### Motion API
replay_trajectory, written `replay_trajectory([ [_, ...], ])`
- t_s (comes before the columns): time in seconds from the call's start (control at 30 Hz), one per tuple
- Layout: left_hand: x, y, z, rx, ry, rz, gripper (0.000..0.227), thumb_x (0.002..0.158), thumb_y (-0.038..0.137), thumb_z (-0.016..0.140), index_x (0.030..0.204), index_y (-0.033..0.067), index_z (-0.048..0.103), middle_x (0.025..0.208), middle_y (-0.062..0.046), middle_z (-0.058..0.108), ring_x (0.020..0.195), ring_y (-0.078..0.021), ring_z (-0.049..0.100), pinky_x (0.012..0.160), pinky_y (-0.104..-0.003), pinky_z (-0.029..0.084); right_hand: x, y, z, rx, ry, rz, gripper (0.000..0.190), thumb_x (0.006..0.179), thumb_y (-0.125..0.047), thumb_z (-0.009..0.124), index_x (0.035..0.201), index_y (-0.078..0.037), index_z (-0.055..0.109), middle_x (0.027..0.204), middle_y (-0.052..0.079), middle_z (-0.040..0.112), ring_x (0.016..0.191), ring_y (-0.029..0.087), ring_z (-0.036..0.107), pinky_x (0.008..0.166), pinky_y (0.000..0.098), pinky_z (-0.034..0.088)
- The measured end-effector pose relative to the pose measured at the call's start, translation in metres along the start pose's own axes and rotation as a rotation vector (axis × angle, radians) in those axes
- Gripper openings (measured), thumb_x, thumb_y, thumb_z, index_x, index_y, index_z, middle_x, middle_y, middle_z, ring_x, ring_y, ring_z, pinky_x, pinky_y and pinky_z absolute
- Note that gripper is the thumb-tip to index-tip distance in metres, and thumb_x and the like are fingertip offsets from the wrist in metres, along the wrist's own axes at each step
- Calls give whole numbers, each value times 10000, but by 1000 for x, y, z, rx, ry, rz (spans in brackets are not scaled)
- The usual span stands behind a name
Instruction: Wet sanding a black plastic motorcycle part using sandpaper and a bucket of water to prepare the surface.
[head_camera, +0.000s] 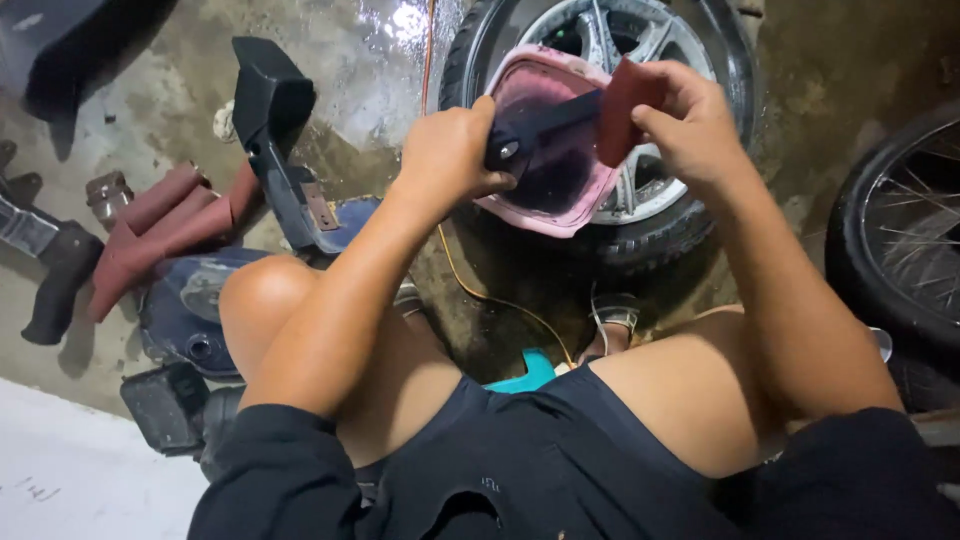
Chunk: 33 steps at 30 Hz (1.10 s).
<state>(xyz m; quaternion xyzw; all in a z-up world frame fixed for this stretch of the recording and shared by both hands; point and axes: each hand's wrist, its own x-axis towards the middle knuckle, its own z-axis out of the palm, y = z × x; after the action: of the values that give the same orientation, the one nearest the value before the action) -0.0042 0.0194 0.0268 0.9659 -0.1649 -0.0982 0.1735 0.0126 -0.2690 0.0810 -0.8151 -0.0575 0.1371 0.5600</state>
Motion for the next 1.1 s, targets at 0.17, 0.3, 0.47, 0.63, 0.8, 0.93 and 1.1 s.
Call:
replay_trajectory([
  [0.17,-6,-3,-16,-37,-5,-5,775,658,582,933,1102,97,523,896,-151,719,768,-452,684,576,-555,523,-12,-37,6,-230,-47,-40,419,934,53,460,1325,-26,591,1195,129,673,1043,213,674,853,325,588],
  [0.3,-9,-18,-29,-39,-4,52,785,634,615,974,1011,113,502,866,-133,712,750,-446,669,565,-539,491,-10,-39,4,-214,-66,-27,425,943,98,484,1329,-37,599,1178,133,685,1049,212,680,881,318,600],
  [0.47,-14,-28,-46,-50,-39,21,746,623,585,956,989,116,506,857,-138,697,763,-467,643,576,-542,457,-4,-25,-14,-131,3,-110,381,980,115,513,1326,-12,607,1199,130,691,1071,177,675,905,286,585],
  [0.63,-14,-31,-46,-49,-55,18,751,599,604,968,970,119,531,877,-137,709,803,-464,645,589,-537,447,3,-2,-17,-161,44,-160,347,987,102,537,1316,17,611,1165,158,696,1040,194,676,856,281,576],
  [0.8,-14,-28,-41,48,-37,53,755,601,613,956,984,121,530,821,-139,705,761,-468,660,565,-544,464,-6,-31,11,-327,-44,-136,397,954,165,526,1313,52,654,1216,246,678,994,290,679,845,334,627],
  [0.93,-15,-17,-32,91,4,68,742,586,582,937,987,103,535,797,-153,704,707,-470,667,541,-556,489,-14,-32,44,-394,-44,-20,532,859,209,533,1293,-54,692,1287,170,704,1125,265,683,1015,327,595],
  [1.1,-19,-15,-24,154,48,98,815,594,641,965,997,87,522,751,-103,697,656,-409,677,499,-521,485,-13,-6,57,-643,3,-233,481,906,135,587,1347,-31,688,1239,183,740,859,276,734,780,392,638],
])
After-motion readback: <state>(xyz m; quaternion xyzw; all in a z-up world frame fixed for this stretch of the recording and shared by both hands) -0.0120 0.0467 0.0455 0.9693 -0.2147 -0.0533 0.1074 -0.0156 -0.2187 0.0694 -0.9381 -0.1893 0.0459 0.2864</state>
